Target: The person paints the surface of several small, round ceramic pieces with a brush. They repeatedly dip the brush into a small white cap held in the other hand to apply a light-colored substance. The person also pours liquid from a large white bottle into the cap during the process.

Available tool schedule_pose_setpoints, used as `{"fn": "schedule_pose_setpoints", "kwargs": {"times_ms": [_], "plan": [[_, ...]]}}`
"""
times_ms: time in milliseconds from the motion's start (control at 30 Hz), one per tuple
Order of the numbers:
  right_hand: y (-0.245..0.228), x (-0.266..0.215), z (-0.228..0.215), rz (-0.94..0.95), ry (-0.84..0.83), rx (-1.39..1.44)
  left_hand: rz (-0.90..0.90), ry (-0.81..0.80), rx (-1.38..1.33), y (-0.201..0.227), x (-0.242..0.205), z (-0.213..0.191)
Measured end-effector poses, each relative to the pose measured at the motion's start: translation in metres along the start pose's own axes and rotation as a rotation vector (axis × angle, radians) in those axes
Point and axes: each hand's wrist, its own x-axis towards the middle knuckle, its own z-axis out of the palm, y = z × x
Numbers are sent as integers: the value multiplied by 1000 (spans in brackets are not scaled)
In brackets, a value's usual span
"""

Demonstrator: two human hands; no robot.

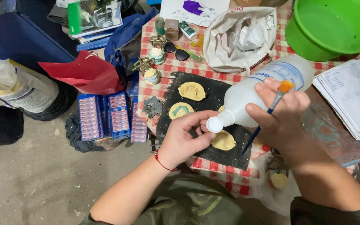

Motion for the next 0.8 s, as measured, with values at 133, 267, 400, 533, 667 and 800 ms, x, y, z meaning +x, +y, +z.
{"fn": "schedule_pose_setpoints", "kwargs": {"times_ms": [133, 267, 400, 533, 667, 800], "plan": [[-6, 4, -3, -4, 12, 13, 30, -6, -32, 1, -9, -3], [-15, 17, -13, -33, 44, -49, 13, -8, -59, 3, -15, -6], [-18, 22, -20, -65, 25, -40, 36, -20, -101, 2, -20, -7], [-20, 23, -26, -79, 14, -65, 14, -25, -123, 4, -22, -7], [-19, 22, -27, -83, -7, -64, 22, -31, -144, 3, -22, -6], [-17, 23, -28, -115, 11, -92, 12, -28, -151, 5, -23, -5]]}}
